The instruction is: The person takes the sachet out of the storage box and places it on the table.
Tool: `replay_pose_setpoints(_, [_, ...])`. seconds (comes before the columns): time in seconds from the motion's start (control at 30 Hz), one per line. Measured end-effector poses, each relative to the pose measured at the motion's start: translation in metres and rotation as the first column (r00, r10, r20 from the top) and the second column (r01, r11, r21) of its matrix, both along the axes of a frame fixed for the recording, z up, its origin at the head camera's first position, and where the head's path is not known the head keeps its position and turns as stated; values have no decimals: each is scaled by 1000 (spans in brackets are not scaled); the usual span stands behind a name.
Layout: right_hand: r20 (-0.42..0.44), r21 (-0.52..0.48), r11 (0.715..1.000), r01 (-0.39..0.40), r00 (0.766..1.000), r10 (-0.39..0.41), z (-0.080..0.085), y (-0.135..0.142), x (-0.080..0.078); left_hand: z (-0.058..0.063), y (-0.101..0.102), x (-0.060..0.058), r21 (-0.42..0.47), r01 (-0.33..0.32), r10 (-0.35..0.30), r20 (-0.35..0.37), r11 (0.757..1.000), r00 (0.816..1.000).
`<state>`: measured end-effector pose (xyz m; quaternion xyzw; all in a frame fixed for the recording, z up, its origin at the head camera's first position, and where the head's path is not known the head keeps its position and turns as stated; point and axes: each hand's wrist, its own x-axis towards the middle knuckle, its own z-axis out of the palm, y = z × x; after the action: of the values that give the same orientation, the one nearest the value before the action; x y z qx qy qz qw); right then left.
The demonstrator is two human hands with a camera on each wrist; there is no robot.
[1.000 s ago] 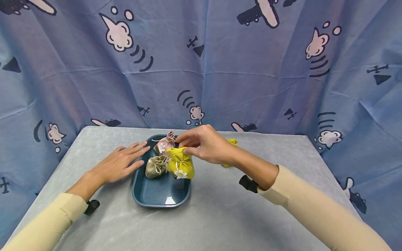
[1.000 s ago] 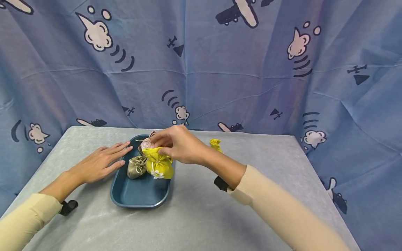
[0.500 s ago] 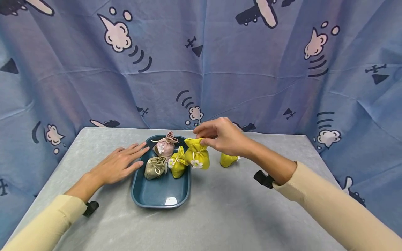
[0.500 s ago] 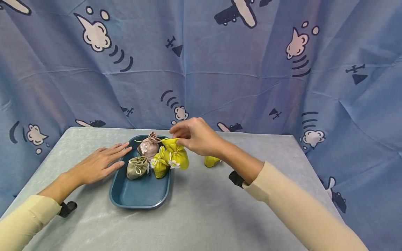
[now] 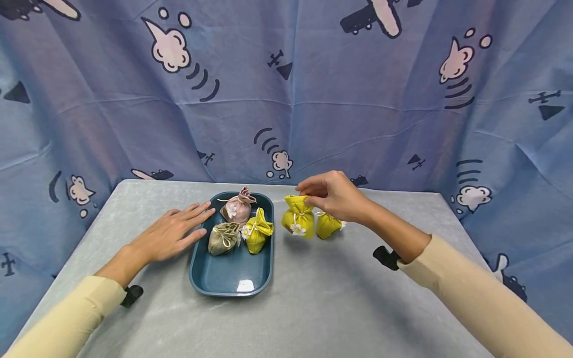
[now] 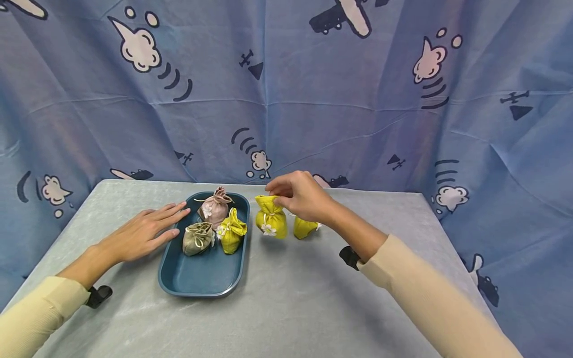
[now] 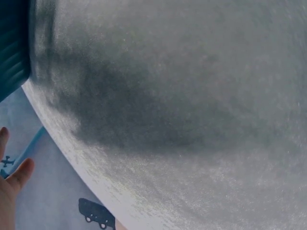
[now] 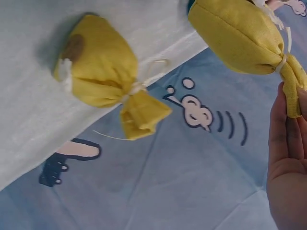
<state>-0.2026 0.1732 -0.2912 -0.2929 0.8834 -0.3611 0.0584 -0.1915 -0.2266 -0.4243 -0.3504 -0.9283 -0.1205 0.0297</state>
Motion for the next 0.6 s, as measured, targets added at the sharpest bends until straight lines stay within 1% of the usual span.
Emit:
replay_pose_setpoints(0.27, [36, -14, 999, 39, 999, -38, -22, 9, -10, 0, 0, -1, -3, 1, -1, -2, 1000, 1000])
replay_pose_setpoints(0.47, [11, -32, 998, 50, 999, -49, -39, 9, -17, 0, 0, 0, -1, -2, 2, 1, 1000, 1000])
replay_pose_setpoints(0.6, [47, -36, 998, 58, 997, -56, -52, 8, -21, -1, 0, 0, -2, -4, 4, 4, 1000, 1000])
